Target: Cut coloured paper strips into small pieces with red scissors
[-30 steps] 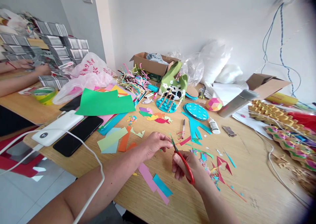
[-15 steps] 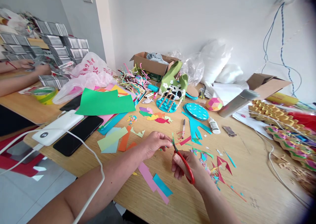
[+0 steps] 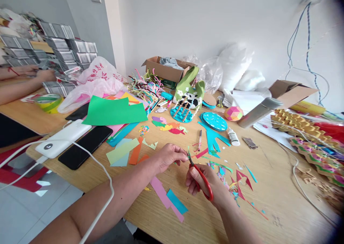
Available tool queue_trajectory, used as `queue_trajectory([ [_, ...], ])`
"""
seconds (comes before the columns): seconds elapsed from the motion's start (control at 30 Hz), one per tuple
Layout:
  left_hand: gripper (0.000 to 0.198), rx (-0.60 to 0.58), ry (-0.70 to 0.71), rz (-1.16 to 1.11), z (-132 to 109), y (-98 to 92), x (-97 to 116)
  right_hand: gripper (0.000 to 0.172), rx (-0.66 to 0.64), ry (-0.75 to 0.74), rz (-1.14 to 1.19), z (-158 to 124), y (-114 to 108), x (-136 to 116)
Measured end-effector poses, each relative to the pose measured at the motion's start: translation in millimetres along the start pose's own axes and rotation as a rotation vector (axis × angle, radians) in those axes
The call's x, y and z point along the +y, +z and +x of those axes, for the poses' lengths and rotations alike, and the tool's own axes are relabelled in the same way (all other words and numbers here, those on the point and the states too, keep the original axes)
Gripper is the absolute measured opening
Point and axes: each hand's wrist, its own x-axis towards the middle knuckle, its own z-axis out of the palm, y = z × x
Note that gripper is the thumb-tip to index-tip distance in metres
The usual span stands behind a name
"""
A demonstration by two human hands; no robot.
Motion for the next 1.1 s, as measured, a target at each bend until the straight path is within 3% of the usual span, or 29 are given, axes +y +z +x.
queue_trajectory([
  [0.37,0.018,0.002,-0.055,-0.041,0.6,1.5,-3.1,0.052,0.038,-0.003,-0.016,1.7,-0.2,2.8],
  [0.73,0.015,0.003,-0.012,-0.066,1.2,1.3,-3.9,0.052,-0.008,-0.046,-0.015,1.9,-1.9,1.4],
  [0.93,0.021,0.077,-0.035,-0.112,0.2,2.0,1.1,0.056,-0.054,-0.07,-0.023,0.5,-4.4,0.2],
  [1.1,0.019,0.207,0.069,-0.138,4.5,-2.5,1.6,0.053,-0.096,-0.066,-0.057,2.2,-8.1,6.0],
])
